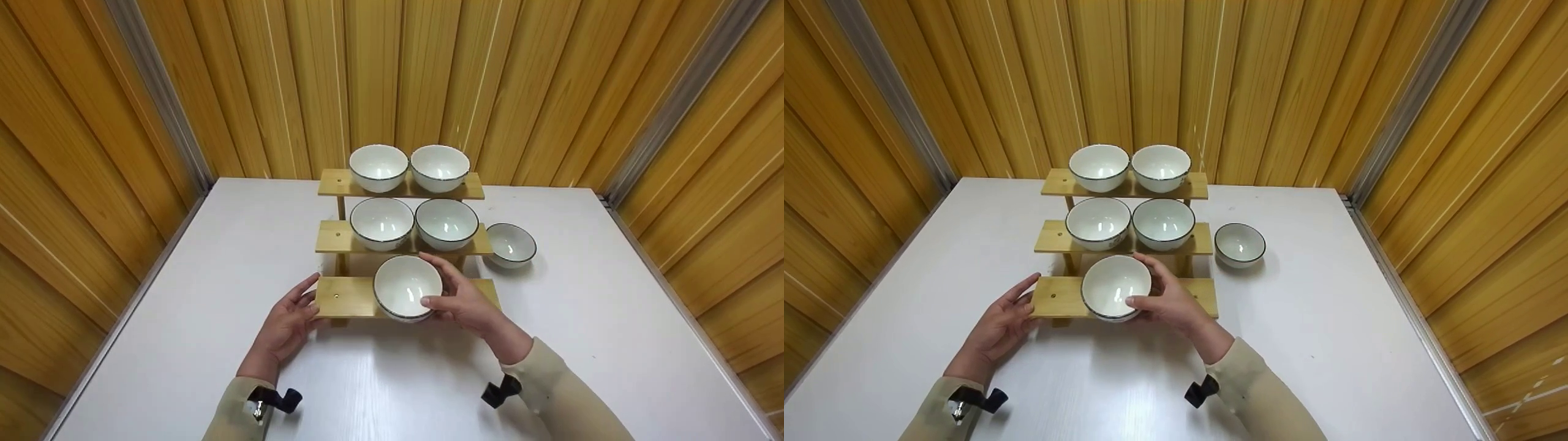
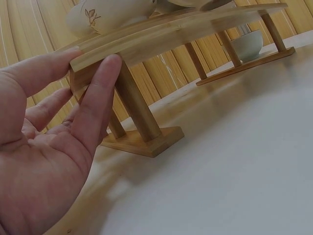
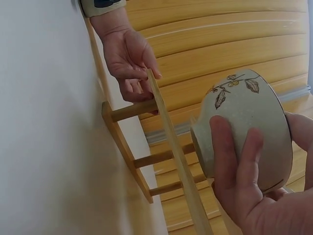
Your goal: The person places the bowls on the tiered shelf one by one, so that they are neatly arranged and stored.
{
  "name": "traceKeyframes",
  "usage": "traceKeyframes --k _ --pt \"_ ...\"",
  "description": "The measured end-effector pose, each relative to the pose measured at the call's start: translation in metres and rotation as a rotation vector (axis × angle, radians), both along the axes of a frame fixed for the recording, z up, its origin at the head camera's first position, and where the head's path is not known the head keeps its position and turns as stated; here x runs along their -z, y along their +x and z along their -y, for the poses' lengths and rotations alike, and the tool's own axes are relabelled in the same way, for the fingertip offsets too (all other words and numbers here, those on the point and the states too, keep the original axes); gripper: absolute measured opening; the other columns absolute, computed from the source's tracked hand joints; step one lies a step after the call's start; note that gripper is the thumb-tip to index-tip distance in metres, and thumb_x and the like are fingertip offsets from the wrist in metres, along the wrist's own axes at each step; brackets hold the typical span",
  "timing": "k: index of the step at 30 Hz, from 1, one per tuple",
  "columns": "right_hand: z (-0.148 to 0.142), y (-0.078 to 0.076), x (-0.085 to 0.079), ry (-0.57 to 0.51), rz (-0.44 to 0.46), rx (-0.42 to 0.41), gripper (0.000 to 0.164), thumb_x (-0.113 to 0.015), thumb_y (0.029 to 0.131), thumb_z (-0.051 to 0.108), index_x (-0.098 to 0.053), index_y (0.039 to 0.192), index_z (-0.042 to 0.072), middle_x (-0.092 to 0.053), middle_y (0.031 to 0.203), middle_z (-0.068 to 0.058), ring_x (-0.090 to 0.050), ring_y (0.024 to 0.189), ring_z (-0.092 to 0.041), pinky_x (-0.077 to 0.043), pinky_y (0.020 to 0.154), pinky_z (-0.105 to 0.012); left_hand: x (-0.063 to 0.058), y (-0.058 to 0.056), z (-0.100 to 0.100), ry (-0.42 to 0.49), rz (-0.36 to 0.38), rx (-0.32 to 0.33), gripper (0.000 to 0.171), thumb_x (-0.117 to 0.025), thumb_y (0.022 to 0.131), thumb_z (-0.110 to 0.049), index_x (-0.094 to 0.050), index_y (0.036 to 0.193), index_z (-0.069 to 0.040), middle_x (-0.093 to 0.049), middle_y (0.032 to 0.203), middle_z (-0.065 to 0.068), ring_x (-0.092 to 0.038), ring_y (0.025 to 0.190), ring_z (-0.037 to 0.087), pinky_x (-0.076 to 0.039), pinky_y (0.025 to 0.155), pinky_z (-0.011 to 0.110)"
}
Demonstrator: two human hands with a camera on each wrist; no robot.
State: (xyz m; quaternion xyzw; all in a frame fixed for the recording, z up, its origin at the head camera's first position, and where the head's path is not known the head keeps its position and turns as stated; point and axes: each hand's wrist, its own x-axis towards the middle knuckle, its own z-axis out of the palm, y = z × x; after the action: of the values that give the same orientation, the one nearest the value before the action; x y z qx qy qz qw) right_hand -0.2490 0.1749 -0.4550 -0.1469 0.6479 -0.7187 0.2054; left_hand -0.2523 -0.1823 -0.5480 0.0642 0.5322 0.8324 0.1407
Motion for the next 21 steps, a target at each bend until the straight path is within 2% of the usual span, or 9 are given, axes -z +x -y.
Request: traceKeyframes --k 6,13,21 --pt "0.017 -0.002 0.002 0.012 0.017 0.010 0.090 -0.072 0.088 -0.002 -0.024 0.163 0.015 -0.023 0.166 -0.021 -0.047 0.133 -0.038 -0.062 0.085 -0.045 -0.001 0.000 -0.001 0.013 0.009 -0.001 0.074 -0.054 0.099 0.006 -0.022 0.164 -0.009 -0.058 0.136 0.003 -0.067 0.113 0.017 -0.058 0.094 0.036" --pt "0.031 -0.004 0.006 -0.011 0.060 0.040 0.088 -0.068 0.089 -0.006 -0.024 0.163 0.016 -0.024 0.164 -0.023 -0.048 0.133 -0.041 -0.062 0.087 -0.050 0.000 0.000 -0.002 0.032 0.007 0.001 0.074 -0.054 0.099 0.006 -0.023 0.164 -0.009 -0.059 0.134 0.003 -0.067 0.111 0.017 -0.057 0.095 0.036" --pt "0.037 -0.008 0.009 0.016 0.061 0.056 0.088 -0.070 0.089 -0.004 -0.026 0.162 0.016 -0.026 0.163 -0.025 -0.049 0.132 -0.040 -0.062 0.087 -0.047 0.000 0.000 -0.001 0.038 0.003 0.005 0.074 -0.054 0.099 0.007 -0.021 0.164 -0.007 -0.059 0.134 0.003 -0.067 0.111 0.016 -0.057 0.095 0.036"
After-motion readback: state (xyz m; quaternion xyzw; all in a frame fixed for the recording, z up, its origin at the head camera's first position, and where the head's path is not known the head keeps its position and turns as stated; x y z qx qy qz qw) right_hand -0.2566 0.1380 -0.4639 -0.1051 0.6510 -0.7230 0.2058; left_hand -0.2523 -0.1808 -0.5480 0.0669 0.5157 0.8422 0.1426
